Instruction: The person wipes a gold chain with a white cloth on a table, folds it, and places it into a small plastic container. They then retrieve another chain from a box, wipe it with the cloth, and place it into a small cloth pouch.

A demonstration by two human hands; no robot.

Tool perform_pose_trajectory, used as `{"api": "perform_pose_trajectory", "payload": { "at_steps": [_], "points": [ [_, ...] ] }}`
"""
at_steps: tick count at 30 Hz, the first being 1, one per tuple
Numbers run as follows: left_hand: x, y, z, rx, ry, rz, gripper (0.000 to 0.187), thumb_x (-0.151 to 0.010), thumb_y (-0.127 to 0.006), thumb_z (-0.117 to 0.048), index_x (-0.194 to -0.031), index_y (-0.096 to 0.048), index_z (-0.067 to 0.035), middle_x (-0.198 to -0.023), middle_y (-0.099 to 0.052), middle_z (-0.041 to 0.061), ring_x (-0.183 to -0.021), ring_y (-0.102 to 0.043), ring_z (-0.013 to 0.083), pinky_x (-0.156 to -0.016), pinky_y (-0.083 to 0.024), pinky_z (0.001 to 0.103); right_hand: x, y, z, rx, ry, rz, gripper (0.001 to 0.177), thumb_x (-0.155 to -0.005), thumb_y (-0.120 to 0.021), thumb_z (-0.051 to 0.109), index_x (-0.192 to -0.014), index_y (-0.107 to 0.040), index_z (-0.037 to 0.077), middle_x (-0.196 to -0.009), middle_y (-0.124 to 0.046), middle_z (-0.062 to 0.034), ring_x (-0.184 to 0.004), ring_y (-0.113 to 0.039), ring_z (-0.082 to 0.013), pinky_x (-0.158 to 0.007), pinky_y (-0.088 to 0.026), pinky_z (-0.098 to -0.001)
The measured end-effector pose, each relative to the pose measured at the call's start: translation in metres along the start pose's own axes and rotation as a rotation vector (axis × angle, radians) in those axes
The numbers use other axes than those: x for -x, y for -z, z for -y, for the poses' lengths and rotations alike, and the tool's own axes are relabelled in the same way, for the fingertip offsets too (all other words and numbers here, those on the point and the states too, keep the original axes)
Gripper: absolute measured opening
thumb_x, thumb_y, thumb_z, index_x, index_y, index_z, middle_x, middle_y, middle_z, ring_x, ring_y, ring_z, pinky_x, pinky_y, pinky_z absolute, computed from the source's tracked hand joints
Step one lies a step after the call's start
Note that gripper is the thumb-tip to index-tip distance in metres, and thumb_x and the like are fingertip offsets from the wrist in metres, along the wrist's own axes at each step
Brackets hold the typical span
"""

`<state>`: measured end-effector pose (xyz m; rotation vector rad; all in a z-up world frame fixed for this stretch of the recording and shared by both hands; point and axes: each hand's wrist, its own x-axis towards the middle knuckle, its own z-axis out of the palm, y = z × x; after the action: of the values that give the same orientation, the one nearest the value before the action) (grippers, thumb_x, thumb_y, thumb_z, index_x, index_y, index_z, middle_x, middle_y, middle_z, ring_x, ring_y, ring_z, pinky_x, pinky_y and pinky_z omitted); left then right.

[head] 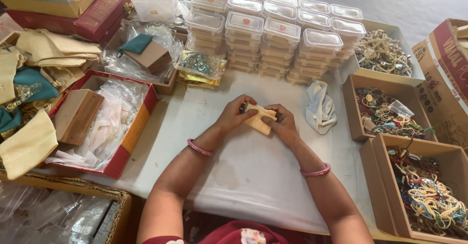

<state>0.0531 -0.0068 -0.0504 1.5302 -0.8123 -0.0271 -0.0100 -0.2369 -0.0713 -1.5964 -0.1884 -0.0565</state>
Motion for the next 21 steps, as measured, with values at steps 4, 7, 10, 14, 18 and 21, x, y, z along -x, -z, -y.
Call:
{"api": "perform_pose_trajectory", "payload": {
  "at_steps": [4, 7, 10, 14, 18, 21],
  "points": [
    [-0.002, 0.0, 0.008, 0.035, 0.145, -0.021, 0.019, -0.098, -0.075, -0.017, -0.11, -0.067, -0.006, -0.083, -0.063, 0.0, -0.074, -0.055, 0.005, -0.067, -0.047, 0.024, 0.003, -0.008, 0.022, -0.083, 0.153, 0.066, 0.06, -0.087, -0.079, -0.001, -0.137, -0.048, 0.009, -0.128, -0.051, -0.0084, -0.114, -0.058, -0.0141, -0.098, -0.052, -0.0299],
    [-0.002, 0.001, 0.007, 0.096, 0.14, -0.056, 0.017, -0.097, -0.073, -0.018, -0.107, -0.065, -0.007, -0.083, -0.064, -0.004, -0.073, -0.055, 0.0033, -0.067, -0.047, 0.022, 0.004, -0.01, 0.024, -0.091, 0.163, 0.079, 0.051, -0.084, -0.08, 0.001, -0.122, -0.047, 0.01, -0.14, -0.046, -0.0051, -0.113, -0.059, -0.0139, -0.093, -0.054, -0.0309],
    [-0.002, 0.001, 0.006, 0.067, 0.126, -0.074, 0.017, -0.097, -0.073, -0.019, -0.105, -0.064, -0.007, -0.083, -0.063, -0.004, -0.073, -0.054, 0.0035, -0.066, -0.047, 0.022, 0.001, -0.006, 0.017, -0.108, 0.141, 0.009, 0.038, -0.089, -0.076, 0.002, -0.116, -0.051, 0.008, -0.139, -0.051, -0.0054, -0.112, -0.06, -0.0135, -0.094, -0.054, -0.03],
    [-0.002, 0.0, 0.004, -0.092, 0.094, -0.068, 0.019, -0.096, -0.074, -0.022, -0.103, -0.064, -0.007, -0.08, -0.061, -0.003, -0.072, -0.052, 0.0052, -0.067, -0.047, 0.023, -0.005, 0.003, -0.001, -0.007, 0.062, -0.04, 0.017, -0.098, -0.071, 0.004, -0.111, -0.059, 0.003, -0.129, -0.06, -0.0101, -0.104, -0.06, -0.0136, -0.093, -0.052, -0.03],
    [0.0, 0.0, 0.008, -0.095, 0.146, -0.024, 0.019, -0.097, -0.073, -0.023, -0.103, -0.065, -0.007, -0.079, -0.062, -0.001, -0.072, -0.054, 0.0066, -0.067, -0.047, 0.025, -0.004, 0.004, -0.004, -0.063, 0.086, 0.004, 0.021, -0.104, -0.067, 0.008, -0.121, -0.057, 0.002, -0.12, -0.062, -0.012, -0.111, -0.06, -0.0148, -0.099, -0.051, -0.0304],
    [0.0, 0.001, 0.0, -0.079, 0.13, 0.009, 0.019, -0.096, -0.074, -0.021, -0.105, -0.066, -0.006, -0.081, -0.063, 0.001, -0.073, -0.054, 0.0084, -0.067, -0.047, 0.026, 0.007, -0.023, 0.062, 0.013, 0.005, 0.111, 0.052, -0.094, -0.064, 0.009, -0.142, -0.045, 0.007, -0.132, -0.062, -0.0056, -0.123, -0.058, -0.0131, -0.105, -0.046, -0.0276]
  ]
}}
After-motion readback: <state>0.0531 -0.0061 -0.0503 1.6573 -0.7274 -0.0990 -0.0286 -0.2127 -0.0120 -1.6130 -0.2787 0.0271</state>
